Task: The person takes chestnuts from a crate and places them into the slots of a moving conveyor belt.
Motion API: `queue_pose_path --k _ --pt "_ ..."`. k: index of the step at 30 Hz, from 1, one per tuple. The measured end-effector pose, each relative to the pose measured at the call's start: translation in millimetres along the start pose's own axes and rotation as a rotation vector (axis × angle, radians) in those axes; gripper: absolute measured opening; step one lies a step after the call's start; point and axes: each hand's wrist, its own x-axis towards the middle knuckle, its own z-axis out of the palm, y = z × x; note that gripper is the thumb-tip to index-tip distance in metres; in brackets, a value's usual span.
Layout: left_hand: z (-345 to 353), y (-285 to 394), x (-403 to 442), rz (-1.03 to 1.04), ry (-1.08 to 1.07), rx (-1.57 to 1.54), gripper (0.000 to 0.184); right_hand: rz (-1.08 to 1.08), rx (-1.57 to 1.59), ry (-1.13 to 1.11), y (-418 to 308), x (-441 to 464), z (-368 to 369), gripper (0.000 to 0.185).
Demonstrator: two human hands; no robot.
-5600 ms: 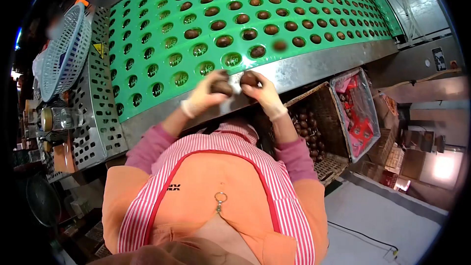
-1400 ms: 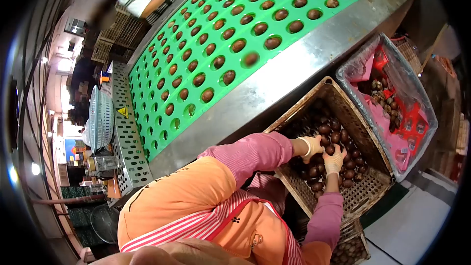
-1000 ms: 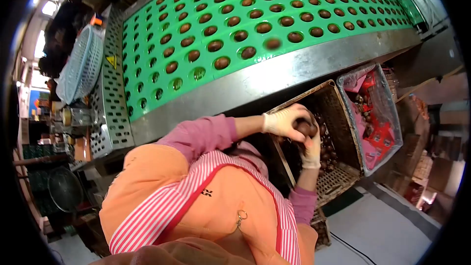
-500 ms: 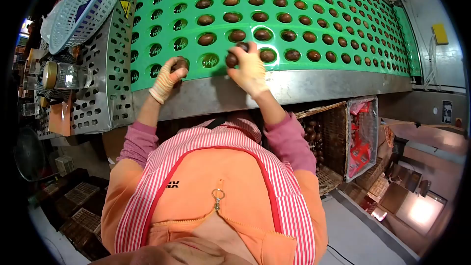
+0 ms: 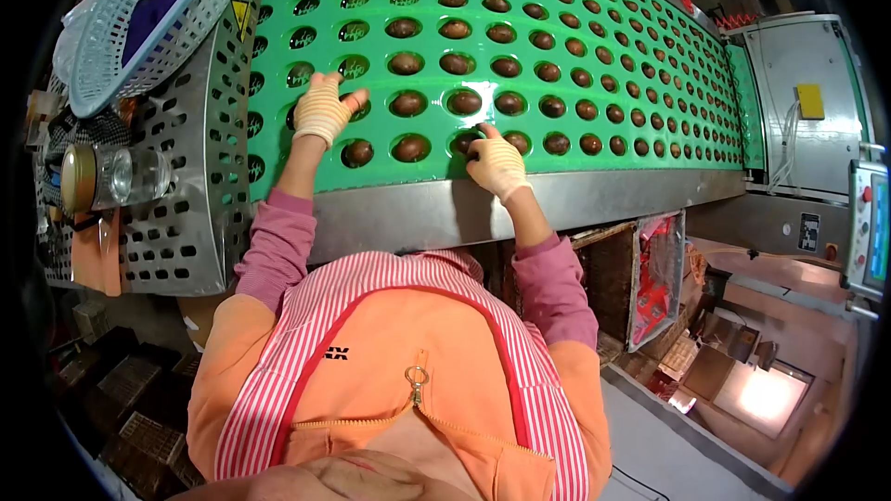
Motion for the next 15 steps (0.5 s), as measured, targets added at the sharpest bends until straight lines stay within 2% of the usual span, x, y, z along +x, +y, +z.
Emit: queue_pose_path --k 1,2,3,6,7,9,10,11,12,13,14,15 --pt "5.0 -4.4 11.6 0.045 0.091 -0.131 0.050 -0.111 -0.036 0.186 22.5 4.3 14.9 0.029" --pt "12.2 -8.4 24.4 0.088 0.183 -0.261 0.047 -0.135 0.137 0.236 36.8 8.7 19.3 0.031" --pt "32.2 -14.5 44.0 0.073 0.313 -0.481 0.038 0.062 0.645 0.187 51.3 15.0 25.4 0.033" --pt "48.7 -14.2 63.0 0.318 0.298 -0.016 0.030 0.202 1.389 0.105 40.9 28.2 7.7 0.041" --pt "59.3 -13.5 60.5 0.134 0.169 0.073 0.030 0.167 1.354 0.079 26.5 36.8 1.9 0.042" --pt "69.1 -28.6 57.7 0.218 0.183 0.039 0.033 0.283 1.350 -0.131 -7.5 56.5 -21.8 0.043" --pt "70.7 -34.6 57.6 0.259 0.189 0.023 0.035 0.199 1.189 -0.150 -22.5 74.2 -23.2 0.044" --pt "71.0 -36.2 57.2 0.279 0.200 -0.029 0.039 0.047 1.170 -0.180 -30.6 97.9 -16.2 0.040" --pt "72.2 -38.1 54.5 0.283 0.219 -0.056 0.041 0.011 0.915 -0.133 -55.7 118.4 -22.9 0.036" --pt "73.1 -40.2 54.0 0.288 0.242 -0.082 0.042 -0.173 0.567 0.023 -71.2 146.4 -16.6 0.036" --pt "72.8 -41.4 55.9 0.294 0.269 -0.107 0.043 -0.331 0.496 0.258 -94.6 165.5 -11.7 0.040" --pt "71.7 -38.9 55.9 0.224 0.267 -0.021 0.049 -0.403 0.477 0.267 -118.2 182.5 -16.7 0.039"
